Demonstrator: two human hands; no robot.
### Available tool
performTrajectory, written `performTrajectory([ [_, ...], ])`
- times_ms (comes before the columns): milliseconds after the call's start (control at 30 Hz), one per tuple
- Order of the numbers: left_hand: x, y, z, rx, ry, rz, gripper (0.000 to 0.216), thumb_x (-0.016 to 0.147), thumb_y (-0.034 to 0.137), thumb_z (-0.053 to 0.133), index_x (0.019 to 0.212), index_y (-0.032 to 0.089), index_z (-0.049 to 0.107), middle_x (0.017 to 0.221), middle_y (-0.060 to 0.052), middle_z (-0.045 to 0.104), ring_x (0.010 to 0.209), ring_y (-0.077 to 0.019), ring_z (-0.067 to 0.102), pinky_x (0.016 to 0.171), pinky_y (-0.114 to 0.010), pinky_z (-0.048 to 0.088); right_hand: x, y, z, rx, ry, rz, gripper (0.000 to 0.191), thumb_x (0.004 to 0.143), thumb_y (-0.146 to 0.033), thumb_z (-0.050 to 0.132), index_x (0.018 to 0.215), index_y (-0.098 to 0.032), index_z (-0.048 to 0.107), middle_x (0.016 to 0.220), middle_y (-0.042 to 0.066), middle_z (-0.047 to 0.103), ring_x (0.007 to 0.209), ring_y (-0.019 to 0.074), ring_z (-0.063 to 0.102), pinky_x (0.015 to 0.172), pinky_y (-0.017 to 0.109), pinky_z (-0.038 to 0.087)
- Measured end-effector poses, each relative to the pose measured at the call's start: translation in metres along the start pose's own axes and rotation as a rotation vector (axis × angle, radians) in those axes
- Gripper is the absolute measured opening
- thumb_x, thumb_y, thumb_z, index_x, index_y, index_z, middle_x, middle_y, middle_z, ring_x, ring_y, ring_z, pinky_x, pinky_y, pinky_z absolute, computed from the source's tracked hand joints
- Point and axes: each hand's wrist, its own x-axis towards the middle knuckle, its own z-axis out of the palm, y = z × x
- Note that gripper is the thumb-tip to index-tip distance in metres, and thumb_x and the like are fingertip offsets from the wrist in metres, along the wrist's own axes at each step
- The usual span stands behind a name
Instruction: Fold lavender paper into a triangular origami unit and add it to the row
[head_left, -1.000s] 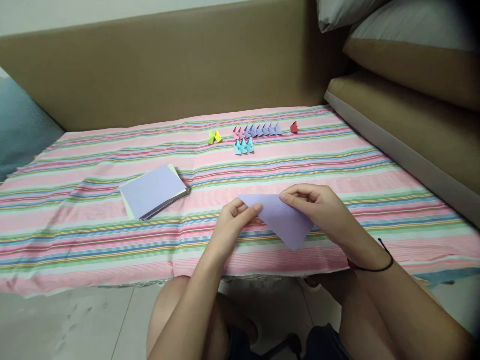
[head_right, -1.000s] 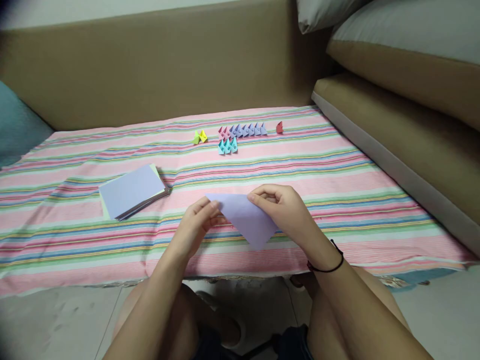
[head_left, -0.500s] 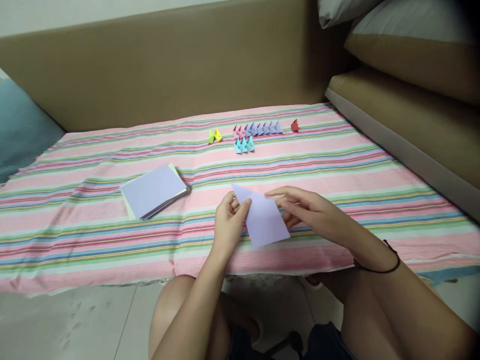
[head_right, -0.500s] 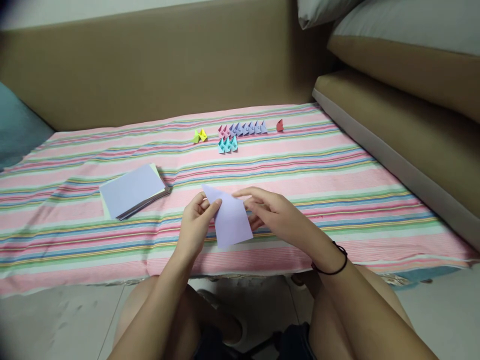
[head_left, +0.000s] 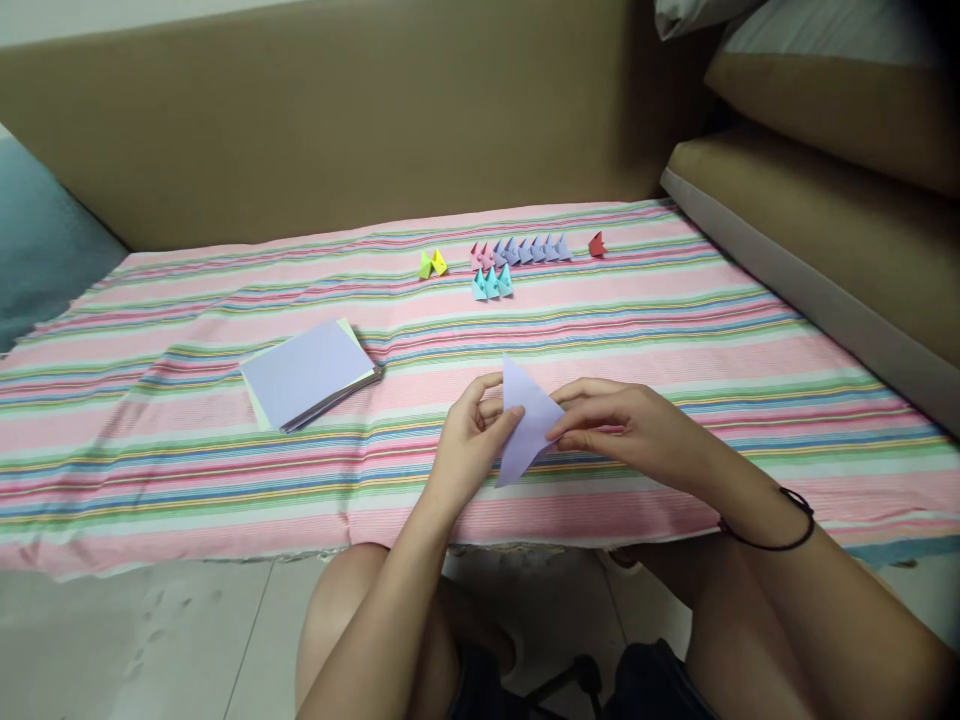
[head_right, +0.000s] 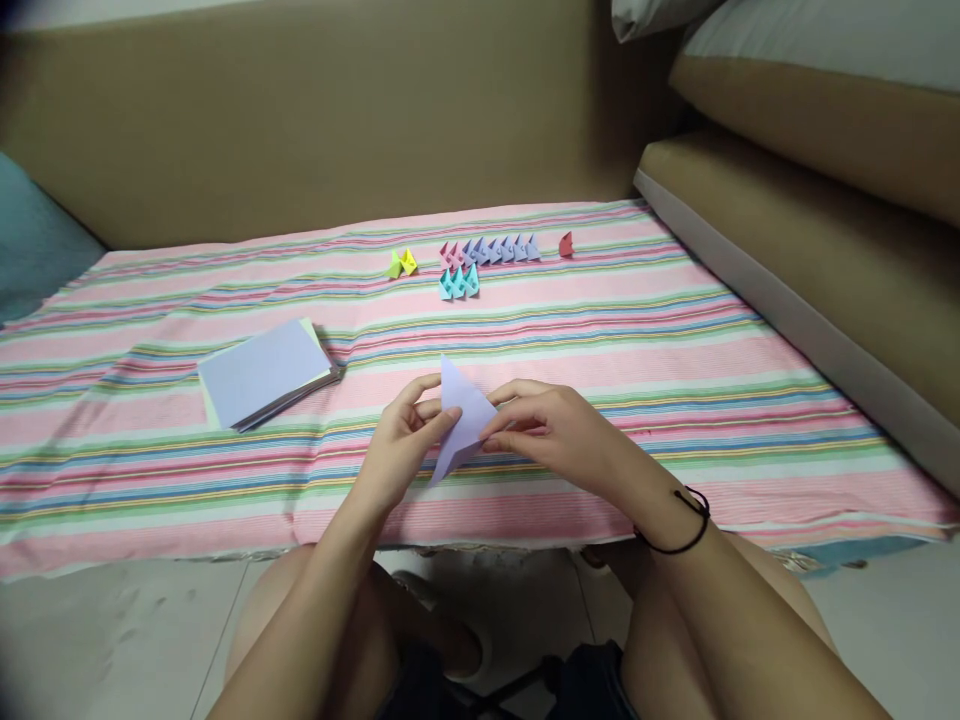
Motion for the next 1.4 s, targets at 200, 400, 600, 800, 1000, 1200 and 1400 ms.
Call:
performTrajectory([
  [200, -0.004, 0.004, 0.001, -0.018, -0.003, 0.099, 0.028, 0.084, 0.033, 0.057, 0.109, 0.026, 0.046, 0.066, 0.005, 0.056, 0.056, -0.0088, 0.050, 0.056, -0.020, 0.039, -0.001, -0.001, 0.003, 0.085, 0.136, 0.078, 0.012, 0.077, -0.035, 0.068, 0.076, -0.026, 0.075, 0.103, 0.006, 0.064, 0.091, 0.0216, 0.063, 0.075, 0.032, 0.055],
  [400, -0.007, 0.009, 0.001, 0.000, -0.053, 0.235, 0.030, 0.073, 0.030, 0.070, 0.099, 0.023, 0.058, 0.105, -0.003, 0.057, 0.084, -0.0147, 0.058, 0.065, -0.023, 0.047, -0.001, -0.004, 0.014, 0.281, 0.399, 0.109, 0.014, 0.069, -0.036, 0.075, 0.076, -0.024, 0.074, 0.094, 0.005, 0.064, 0.090, 0.0214, 0.063, 0.074, 0.033, 0.059],
  [600, -0.012, 0.016, 0.004, 0.192, 0.099, 0.304, 0.016, 0.076, 0.027, 0.067, 0.091, 0.020, 0.067, 0.102, -0.007, 0.063, 0.098, -0.0205, 0.057, 0.059, -0.021, 0.044, -0.003, -0.010, 0.015, 0.330, 0.411, 0.178, 0.019, 0.069, -0.040, 0.075, 0.073, -0.022, 0.071, 0.092, 0.006, 0.067, 0.087, 0.0225, 0.065, 0.074, 0.035, 0.058],
  [800, -0.009, 0.010, 0.006, 0.123, 0.160, 0.207, 0.015, 0.076, 0.030, 0.067, 0.083, 0.018, 0.062, 0.079, -0.003, 0.064, 0.070, -0.0121, 0.058, 0.055, -0.020, 0.041, -0.002, -0.004, 0.016, 0.402, 0.499, 0.258, 0.038, 0.070, -0.037, 0.075, 0.102, -0.023, 0.058, 0.075, 0.002, 0.070, 0.073, 0.0209, 0.068, 0.067, 0.034, 0.059],
  [1000, -0.005, 0.006, 0.001, 0.022, 0.100, 0.022, 0.035, 0.077, 0.033, 0.066, 0.108, 0.021, 0.055, 0.049, 0.009, 0.041, 0.043, -0.0056, 0.037, 0.044, -0.017, 0.029, -0.005, -0.003, 0.021, 0.155, 0.472, 0.158, 0.014, 0.079, -0.031, 0.064, 0.089, -0.022, 0.070, 0.086, 0.004, 0.071, 0.076, 0.0192, 0.067, 0.065, 0.030, 0.057],
  [1200, -0.004, 0.010, -0.004, -0.147, 0.041, -0.121, 0.032, 0.080, 0.045, 0.056, 0.093, 0.018, 0.066, 0.062, 0.001, 0.054, 0.052, -0.0091, 0.050, 0.049, -0.019, 0.041, -0.005, -0.010, 0.020, -0.064, 0.461, 0.025, 0.021, 0.082, -0.018, 0.057, 0.090, -0.028, 0.073, 0.096, 0.002, 0.071, 0.091, 0.0211, 0.065, 0.073, 0.033, 0.055],
  [1400, -0.004, 0.012, -0.007, -0.029, 0.028, -0.142, 0.028, 0.069, 0.039, 0.072, 0.085, 0.015, 0.068, 0.068, -0.002, 0.063, 0.057, -0.0104, 0.054, 0.053, -0.020, 0.044, -0.003, -0.011, 0.020, -0.059, 0.437, 0.030, 0.024, 0.079, -0.017, 0.055, 0.088, -0.027, 0.074, 0.098, 0.003, 0.071, 0.094, 0.0216, 0.065, 0.075, 0.033, 0.055],
])
